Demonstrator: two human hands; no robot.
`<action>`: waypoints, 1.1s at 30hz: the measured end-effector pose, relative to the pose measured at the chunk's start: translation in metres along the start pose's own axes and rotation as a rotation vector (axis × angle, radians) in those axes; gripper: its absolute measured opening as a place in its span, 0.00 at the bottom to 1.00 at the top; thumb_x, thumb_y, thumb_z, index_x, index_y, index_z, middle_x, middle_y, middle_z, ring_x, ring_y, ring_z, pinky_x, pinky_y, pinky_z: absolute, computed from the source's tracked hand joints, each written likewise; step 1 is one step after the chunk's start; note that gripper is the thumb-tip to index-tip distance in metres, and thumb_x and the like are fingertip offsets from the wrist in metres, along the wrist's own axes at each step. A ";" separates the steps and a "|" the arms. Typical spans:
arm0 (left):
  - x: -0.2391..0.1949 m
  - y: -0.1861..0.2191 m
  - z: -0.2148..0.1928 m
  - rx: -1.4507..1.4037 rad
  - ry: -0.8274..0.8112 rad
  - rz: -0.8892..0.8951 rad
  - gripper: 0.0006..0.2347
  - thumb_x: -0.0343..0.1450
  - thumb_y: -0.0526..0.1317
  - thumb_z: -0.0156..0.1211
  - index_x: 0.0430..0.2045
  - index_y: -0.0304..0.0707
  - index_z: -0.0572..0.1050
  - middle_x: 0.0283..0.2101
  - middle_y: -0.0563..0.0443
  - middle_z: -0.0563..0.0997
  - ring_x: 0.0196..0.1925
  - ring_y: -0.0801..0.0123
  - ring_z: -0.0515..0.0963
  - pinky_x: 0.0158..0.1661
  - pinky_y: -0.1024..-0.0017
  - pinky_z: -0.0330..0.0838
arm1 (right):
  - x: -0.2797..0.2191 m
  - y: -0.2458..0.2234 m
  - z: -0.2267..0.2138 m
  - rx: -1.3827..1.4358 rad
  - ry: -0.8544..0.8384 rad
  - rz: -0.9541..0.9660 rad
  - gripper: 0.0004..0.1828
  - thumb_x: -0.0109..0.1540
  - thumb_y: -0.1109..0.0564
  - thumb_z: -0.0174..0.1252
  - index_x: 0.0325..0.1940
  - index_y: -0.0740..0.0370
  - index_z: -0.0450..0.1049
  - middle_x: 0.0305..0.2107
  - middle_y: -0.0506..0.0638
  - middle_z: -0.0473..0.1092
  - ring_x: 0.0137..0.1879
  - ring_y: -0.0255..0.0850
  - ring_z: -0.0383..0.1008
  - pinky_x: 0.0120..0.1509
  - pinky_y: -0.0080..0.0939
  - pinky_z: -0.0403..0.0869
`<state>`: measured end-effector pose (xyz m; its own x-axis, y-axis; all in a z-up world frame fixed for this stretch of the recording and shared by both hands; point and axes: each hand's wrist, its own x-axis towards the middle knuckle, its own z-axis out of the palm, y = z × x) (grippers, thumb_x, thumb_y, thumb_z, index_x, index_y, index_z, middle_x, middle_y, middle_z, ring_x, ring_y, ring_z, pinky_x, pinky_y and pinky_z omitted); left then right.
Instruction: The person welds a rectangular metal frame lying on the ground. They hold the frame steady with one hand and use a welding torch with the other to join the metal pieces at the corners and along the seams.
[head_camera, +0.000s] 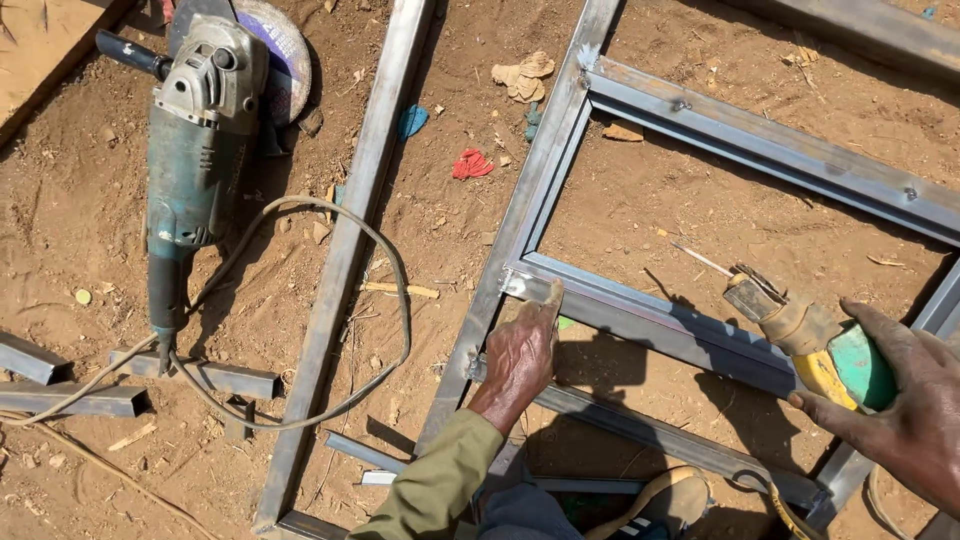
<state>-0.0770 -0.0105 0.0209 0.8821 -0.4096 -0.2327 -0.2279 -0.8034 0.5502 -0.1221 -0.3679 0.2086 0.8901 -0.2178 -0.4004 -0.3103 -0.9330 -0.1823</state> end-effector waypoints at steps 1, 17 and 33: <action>-0.002 0.003 -0.002 -0.014 -0.103 0.032 0.43 0.60 0.26 0.53 0.76 0.45 0.47 0.38 0.46 0.74 0.25 0.47 0.76 0.21 0.51 0.65 | 0.002 -0.010 -0.002 -0.096 -0.053 0.037 0.63 0.41 0.35 0.72 0.81 0.52 0.66 0.47 0.62 0.75 0.54 0.54 0.76 0.57 0.51 0.75; -0.004 0.007 0.026 -0.113 -0.100 0.025 0.06 0.67 0.41 0.54 0.26 0.41 0.66 0.21 0.46 0.74 0.21 0.41 0.77 0.21 0.52 0.63 | 0.060 -0.155 0.023 -0.309 -0.489 -0.191 0.53 0.57 0.28 0.58 0.82 0.39 0.45 0.50 0.54 0.68 0.47 0.65 0.77 0.41 0.64 0.79; -0.004 0.009 0.029 -0.155 -0.091 0.001 0.07 0.67 0.41 0.50 0.27 0.35 0.70 0.16 0.40 0.76 0.22 0.40 0.80 0.27 0.51 0.72 | 0.067 -0.173 0.021 -0.195 -0.483 -0.207 0.50 0.55 0.35 0.65 0.77 0.43 0.51 0.47 0.55 0.69 0.49 0.61 0.78 0.48 0.63 0.81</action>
